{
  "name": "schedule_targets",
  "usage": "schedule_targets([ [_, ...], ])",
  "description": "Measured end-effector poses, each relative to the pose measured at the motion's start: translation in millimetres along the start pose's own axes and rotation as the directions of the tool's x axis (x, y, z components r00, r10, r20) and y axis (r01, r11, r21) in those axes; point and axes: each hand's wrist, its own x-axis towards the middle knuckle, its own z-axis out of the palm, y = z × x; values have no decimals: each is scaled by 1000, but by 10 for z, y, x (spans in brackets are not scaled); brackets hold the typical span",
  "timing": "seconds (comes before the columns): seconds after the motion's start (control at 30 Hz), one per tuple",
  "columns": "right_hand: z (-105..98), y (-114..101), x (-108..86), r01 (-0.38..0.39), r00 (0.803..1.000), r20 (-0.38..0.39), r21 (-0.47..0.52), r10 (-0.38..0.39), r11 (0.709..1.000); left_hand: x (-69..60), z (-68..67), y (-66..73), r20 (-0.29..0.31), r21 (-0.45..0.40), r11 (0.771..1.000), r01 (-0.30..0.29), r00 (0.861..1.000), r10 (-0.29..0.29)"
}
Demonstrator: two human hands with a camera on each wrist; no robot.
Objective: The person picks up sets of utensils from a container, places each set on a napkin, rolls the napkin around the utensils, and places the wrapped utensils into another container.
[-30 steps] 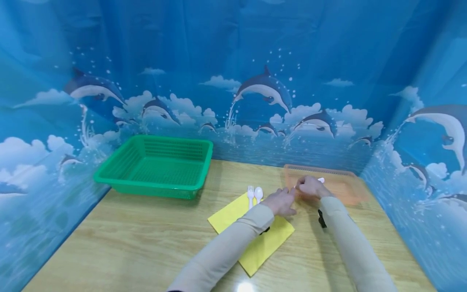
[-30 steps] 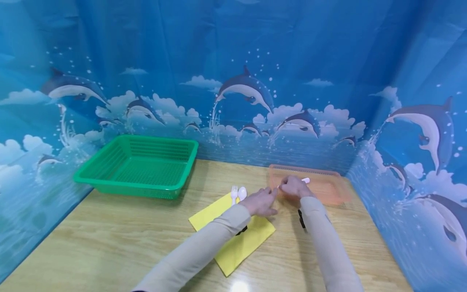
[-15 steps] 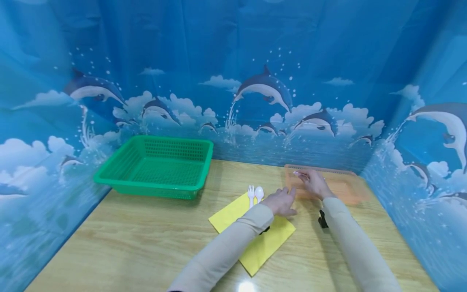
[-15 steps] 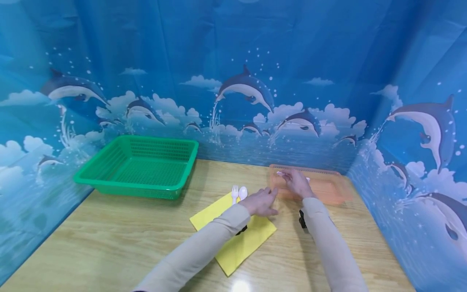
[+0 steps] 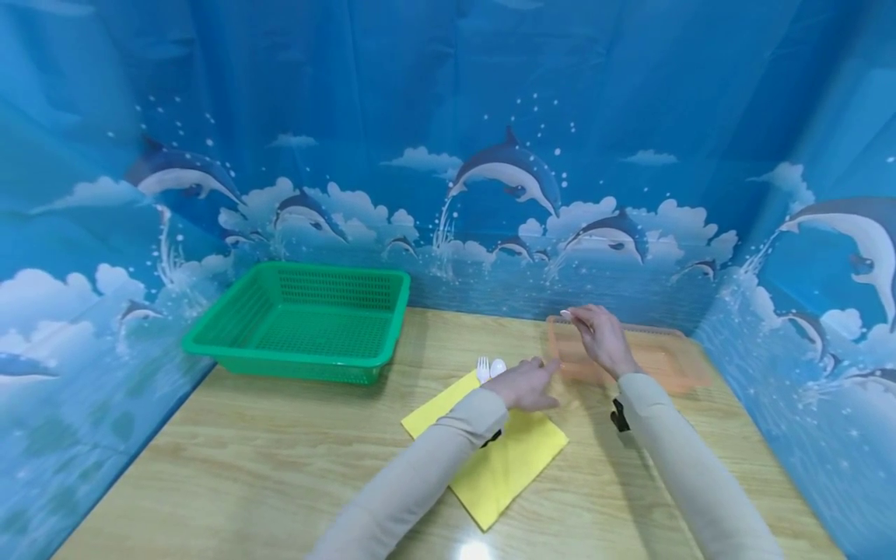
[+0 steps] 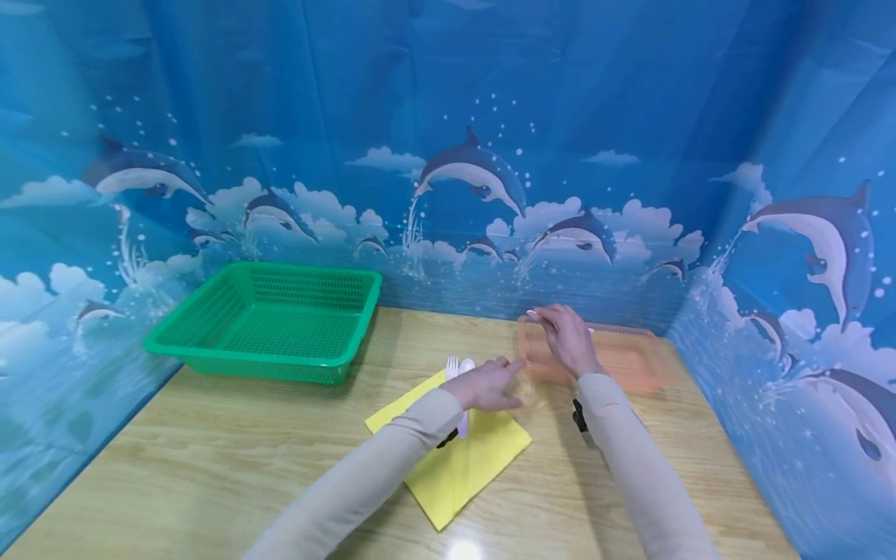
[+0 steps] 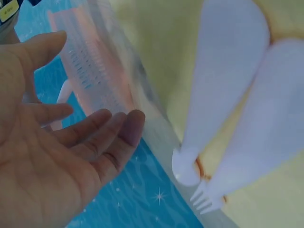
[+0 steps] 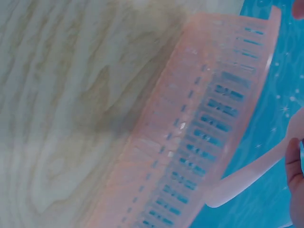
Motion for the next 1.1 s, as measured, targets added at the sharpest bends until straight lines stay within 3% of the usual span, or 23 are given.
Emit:
schedule_targets([
  [0.13, -9, -84, 37, 29, 998, -62, 4, -29, 1000, -19, -72, -101, -11, -11, 1000, -25, 1000, 25],
  [0.37, -21, -223, 95, -26, 981, -192, 64, 38, 998, -136, -141, -328, -42, -35, 992, -124, 992, 122],
  [0.47, -22, -259, 116, -13, 968, -248, 73, 31, 997, -189, -151, -417, -36, -57, 989, -137, 990, 135],
  [0.67, -24, -349, 158, 17, 947, -320, 117, 22, 993, -324, -195, -546, -34, -20, 985, -169, 985, 168],
  [0.87, -22, -439, 168, -22, 933, -348, 194, 89, 981, -453, -191, -657, -31, 14, 984, -179, 983, 179],
  [1.1, -18, -556, 209, -42, 901, -406, 272, 154, 961, -577, -189, -813, -22, 9, 984, -180, 983, 180],
])
